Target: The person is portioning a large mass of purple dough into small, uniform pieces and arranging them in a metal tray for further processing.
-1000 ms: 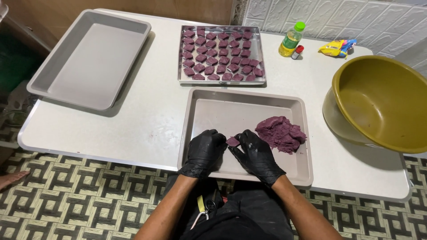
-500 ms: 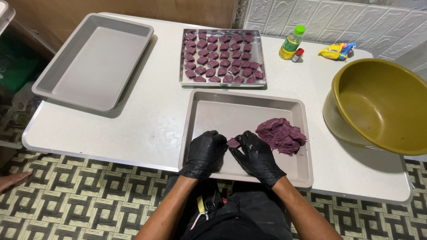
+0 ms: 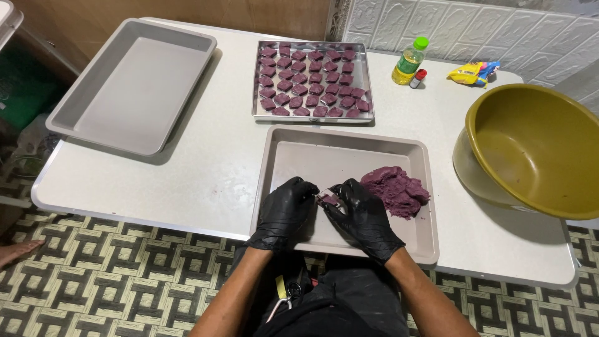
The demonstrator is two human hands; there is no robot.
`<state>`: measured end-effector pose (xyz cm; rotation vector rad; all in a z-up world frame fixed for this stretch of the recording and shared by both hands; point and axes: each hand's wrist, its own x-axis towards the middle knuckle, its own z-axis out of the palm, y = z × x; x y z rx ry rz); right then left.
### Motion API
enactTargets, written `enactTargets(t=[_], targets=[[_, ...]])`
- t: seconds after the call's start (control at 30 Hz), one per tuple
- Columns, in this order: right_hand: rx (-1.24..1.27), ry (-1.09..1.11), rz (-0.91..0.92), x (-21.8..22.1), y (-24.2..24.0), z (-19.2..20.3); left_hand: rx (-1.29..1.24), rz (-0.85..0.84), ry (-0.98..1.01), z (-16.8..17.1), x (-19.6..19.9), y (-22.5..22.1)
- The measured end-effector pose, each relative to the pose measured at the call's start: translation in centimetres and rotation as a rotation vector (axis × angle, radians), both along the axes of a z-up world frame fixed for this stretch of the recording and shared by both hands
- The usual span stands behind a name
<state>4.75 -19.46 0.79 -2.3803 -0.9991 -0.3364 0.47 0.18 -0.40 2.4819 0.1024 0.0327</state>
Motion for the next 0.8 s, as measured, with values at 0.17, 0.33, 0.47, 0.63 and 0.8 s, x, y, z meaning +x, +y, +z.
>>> enactTargets(t=[0.17, 0.33, 0.47, 0.63, 0.8], targets=[[0.016, -0.06, -0.021, 0.5, 0.7, 1.1, -0.549, 0.12, -0.061, -0.8, 0.7, -1.2], [0.015, -0.164, -0.01, 0.8, 1.4, 0.2, -0.636, 0.223, -0.07, -7.6, 3.8, -0.8], [0.049, -0.065, 0.031, -0.2, 0.7, 1.8, -0.507, 0.303, -0.14, -0.4, 1.3, 1.5], [-0.082, -0.076, -0.002, -0.5, 1.0, 0.1, -0.371, 0.277, -0.209, -0.6, 0.6, 2.7], [-0.213, 0.05, -0.017, 0.0, 1.2, -1.5, -0.233, 0.186, -0.202, -0.6, -0.4, 2.5]])
